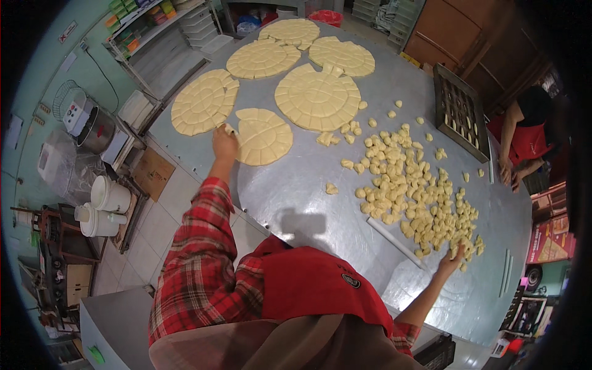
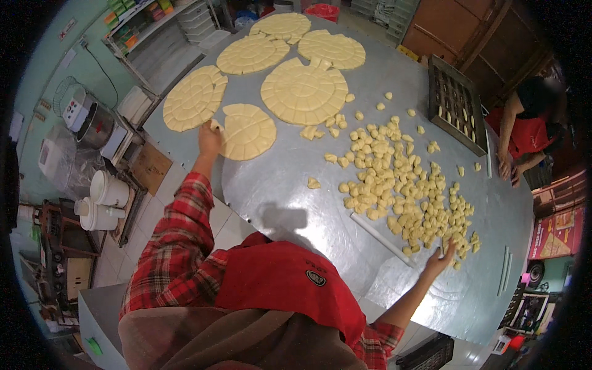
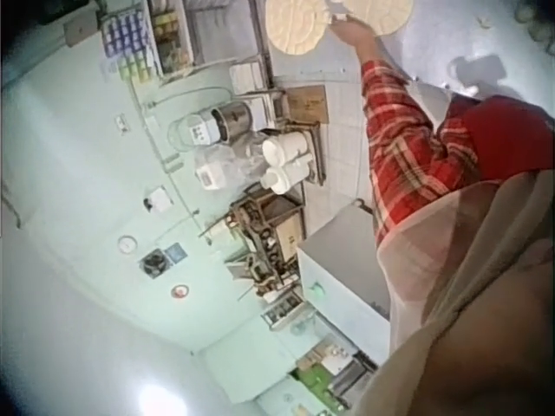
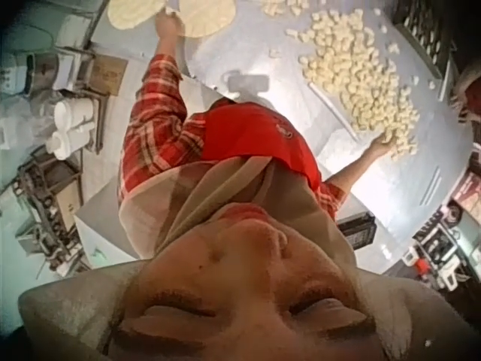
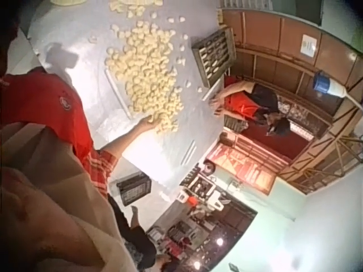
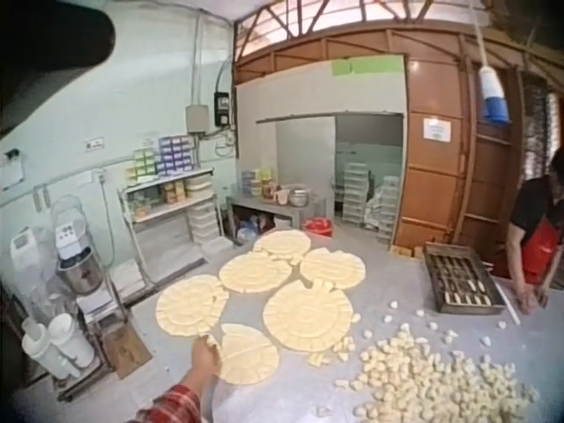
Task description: The recorder is shaping pieces of dough into small rolls or balls on a production table.
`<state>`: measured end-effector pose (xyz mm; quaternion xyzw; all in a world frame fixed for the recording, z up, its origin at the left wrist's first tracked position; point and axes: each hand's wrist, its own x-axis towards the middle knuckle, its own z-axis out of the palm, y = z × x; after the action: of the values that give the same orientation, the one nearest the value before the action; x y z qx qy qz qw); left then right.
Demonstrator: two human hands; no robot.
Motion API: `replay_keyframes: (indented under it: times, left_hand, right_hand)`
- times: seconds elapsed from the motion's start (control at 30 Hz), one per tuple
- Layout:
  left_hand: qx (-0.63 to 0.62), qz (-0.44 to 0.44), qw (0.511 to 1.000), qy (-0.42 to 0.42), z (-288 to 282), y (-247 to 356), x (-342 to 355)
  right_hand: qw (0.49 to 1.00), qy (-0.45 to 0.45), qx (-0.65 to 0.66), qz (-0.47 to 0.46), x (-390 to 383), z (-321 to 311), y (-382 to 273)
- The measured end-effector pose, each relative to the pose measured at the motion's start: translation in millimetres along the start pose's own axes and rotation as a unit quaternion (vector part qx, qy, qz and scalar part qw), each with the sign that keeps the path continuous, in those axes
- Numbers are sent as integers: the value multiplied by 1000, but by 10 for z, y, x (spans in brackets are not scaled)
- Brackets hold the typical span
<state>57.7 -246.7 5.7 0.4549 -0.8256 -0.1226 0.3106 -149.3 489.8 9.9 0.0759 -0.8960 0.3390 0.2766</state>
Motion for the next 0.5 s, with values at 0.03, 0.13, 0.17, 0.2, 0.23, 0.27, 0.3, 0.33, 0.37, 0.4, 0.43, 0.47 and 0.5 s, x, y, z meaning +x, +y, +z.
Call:
replay_keyframes:
  times: [0.03, 0.13, 0.17, 0.2, 0.23, 0.27, 0.3, 0.33, 0.37, 0.4, 0.43, 0.47, 0.5]
  left_hand:
    - [41, -19, 999, -18, 56, -173, 116]
    - [108, 73, 990, -58, 180, -676, 397]
    - [100, 75, 990, -63, 248, -554, 432]
    - [137, 4, 982, -132, 220, -385, 453]
    - [174, -65, 963, -196, 127, -227, 489]
    - [172, -64, 963, -196, 7, -123, 549]
    - [197, -70, 941, -266, -129, -60, 607]
    - [223, -75, 913, -334, -196, -19, 658]
    - [224, -73, 913, -334, -240, 22, 611]
    - [241, 10, 922, -302, -282, 44, 505]
    - [255, 94, 924, -268, -298, 43, 458]
    - [255, 100, 924, -269, -201, -36, 478]
    - [169, 91, 943, -273, -76, -228, 493]
  right_hand:
    - [998, -10, 42, -40, -130, 126, -101]
    - [985, -129, 115, -24, -421, 591, -809]
    - [981, -147, 102, -69, -508, 632, -1013]
    - [979, -178, 89, -48, -565, 605, -1418]
    - [973, -205, 98, -46, -598, 600, -1652]
    - [967, -202, 153, -30, -679, 654, -1743]
    - [966, -210, 146, -37, -725, 690, -1852]
    - [965, -217, 140, -42, -766, 737, -1946]
    - [966, -215, 140, -40, -798, 762, -2037]
    - [957, -234, 169, -14, -817, 776, -2140]
    - [947, -252, 197, 13, -841, 788, -2244]
    - [949, -249, 195, 17, -861, 806, -2344]
    - [944, -257, 209, 1, -862, 822, -2461]
